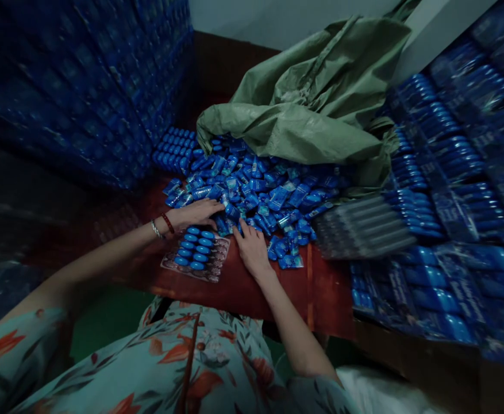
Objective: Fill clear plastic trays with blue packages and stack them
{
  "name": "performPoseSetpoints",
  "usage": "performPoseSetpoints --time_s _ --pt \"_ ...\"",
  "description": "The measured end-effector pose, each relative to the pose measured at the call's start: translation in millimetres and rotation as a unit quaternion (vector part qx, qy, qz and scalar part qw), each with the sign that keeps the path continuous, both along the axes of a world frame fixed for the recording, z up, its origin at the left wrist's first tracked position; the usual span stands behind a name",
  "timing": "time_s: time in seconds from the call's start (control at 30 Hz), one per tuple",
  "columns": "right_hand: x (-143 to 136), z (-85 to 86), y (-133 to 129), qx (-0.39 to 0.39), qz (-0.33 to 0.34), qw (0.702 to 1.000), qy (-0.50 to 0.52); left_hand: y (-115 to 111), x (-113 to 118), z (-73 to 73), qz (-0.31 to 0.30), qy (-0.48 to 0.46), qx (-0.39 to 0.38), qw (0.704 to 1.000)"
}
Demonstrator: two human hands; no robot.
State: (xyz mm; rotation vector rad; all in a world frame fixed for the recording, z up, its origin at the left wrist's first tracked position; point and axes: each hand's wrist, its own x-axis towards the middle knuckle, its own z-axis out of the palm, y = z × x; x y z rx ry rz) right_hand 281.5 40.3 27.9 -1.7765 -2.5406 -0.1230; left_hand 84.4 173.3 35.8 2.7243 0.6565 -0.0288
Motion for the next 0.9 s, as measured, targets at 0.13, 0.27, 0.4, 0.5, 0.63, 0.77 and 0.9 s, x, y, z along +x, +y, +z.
performPoseSetpoints --time_s 0.13,0.27,0.4,0.5,0.63,0.77,0.9 --pt "-3 8.1 5 -0.056 0.012 0.997 -0.058 1 6 2.6 -0.013 0.011 0.003 1.000" --pt "1 18.6 19 -0.080 0.055 0.991 -0.088 -4 -6 28.1 0.027 -0.077 -0.024 0.996" --pt "20 28.2 36 -0.090 0.118 0.987 -0.066 -42 -56 68.6 0.138 -0.204 -0.036 0.969" --pt "33 35.9 35 -0.053 0.109 0.990 0.077 -94 -108 86.2 0.247 -0.237 -0.033 0.939" --pt "28 44.1 -6 0.002 -0.036 0.931 0.362 -161 -147 73.6 0.334 -0.214 -0.091 0.914" --pt "-9 35.9 -66 -0.145 -0.029 0.850 0.506 -195 -133 38.8 0.341 -0.223 -0.087 0.909" --pt "-48 11.4 -94 -0.083 0.029 0.855 0.511 -200 -108 15.9 0.321 -0.211 -0.024 0.923"
